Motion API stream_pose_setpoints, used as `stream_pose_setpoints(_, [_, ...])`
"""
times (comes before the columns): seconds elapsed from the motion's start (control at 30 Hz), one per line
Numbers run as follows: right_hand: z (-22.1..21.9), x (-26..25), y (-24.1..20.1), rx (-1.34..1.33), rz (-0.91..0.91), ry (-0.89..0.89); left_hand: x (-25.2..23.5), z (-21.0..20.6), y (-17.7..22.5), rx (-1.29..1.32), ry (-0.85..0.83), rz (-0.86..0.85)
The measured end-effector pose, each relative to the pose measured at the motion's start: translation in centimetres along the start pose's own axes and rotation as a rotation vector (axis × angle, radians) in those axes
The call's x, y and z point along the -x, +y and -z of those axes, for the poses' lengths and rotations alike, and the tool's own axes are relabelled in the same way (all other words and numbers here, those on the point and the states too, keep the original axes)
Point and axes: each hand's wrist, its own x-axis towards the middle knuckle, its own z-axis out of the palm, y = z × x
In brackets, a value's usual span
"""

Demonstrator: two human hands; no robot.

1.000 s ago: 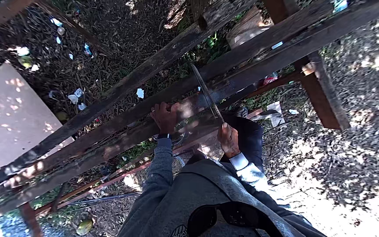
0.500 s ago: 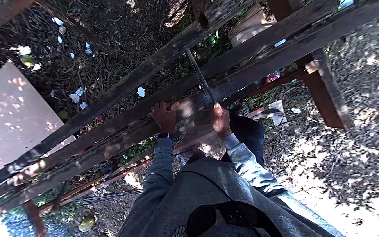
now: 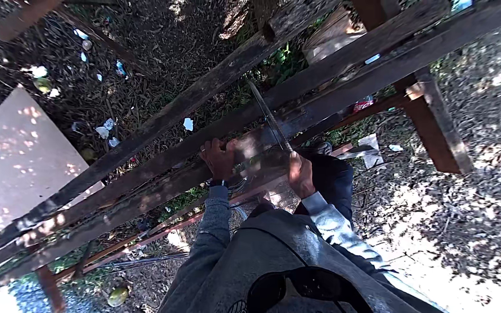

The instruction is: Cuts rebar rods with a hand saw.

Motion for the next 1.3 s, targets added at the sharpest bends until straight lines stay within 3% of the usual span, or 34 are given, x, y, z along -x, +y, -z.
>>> stream_pose_setpoints(0.17, [-2.4,-4.3,-0.3,-0.019,0.02,-0.023,0.2,0.6,0.2,-0.004,-0.018,-0.005])
stream_pose_setpoints(0.43, [1.9,6.2,3.5,-0.172,-0.035,-0.004,0.5,0.7,0.2,0.007,-0.034,0.005])
stream_pose_setpoints(0.5, [1.8,4.7,1.9,-0.107,-0.009,-0.005,0.1,0.7,0.3,0.002,-0.037,0.007])
stream_pose_setpoints(0.6, [-1.1,-1.7,-0.1,0.033,0.018,-0.031,0.3,0.6,0.0,-0.009,-0.028,0.006])
stream_pose_setpoints(0.7, [-2.9,-4.7,-0.8,0.025,0.006,-0.031,0.3,0.9,-0.1,-0.017,-0.028,0.002])
stream_pose_setpoints(0.8, [-2.0,-2.4,0.6,-0.022,0.004,-0.036,0.6,0.8,0.0,-0.017,-0.024,0.009])
stream_pose_setpoints(0.9, [0.0,3.7,3.7,-0.083,-0.028,-0.007,0.5,0.9,0.2,-0.016,-0.033,0.006])
stream_pose_setpoints(1.0, [2.1,7.9,3.4,-0.201,-0.028,0.013,0.5,0.9,0.4,-0.005,-0.035,0.01])
stream_pose_setpoints(1.07, [1.9,5.9,1.8,-0.122,-0.016,-0.001,0.2,0.9,0.4,-0.009,-0.042,0.016])
stream_pose_setpoints(1.2, [-2.8,-4.3,-0.8,0.04,-0.009,0.022,1.1,0.5,-0.5,-0.036,-0.04,0.0])
stream_pose_setpoints(1.3, [-3.5,-5.4,-1.9,0.076,-0.011,0.0,1.2,0.7,-0.6,-0.031,-0.033,-0.016])
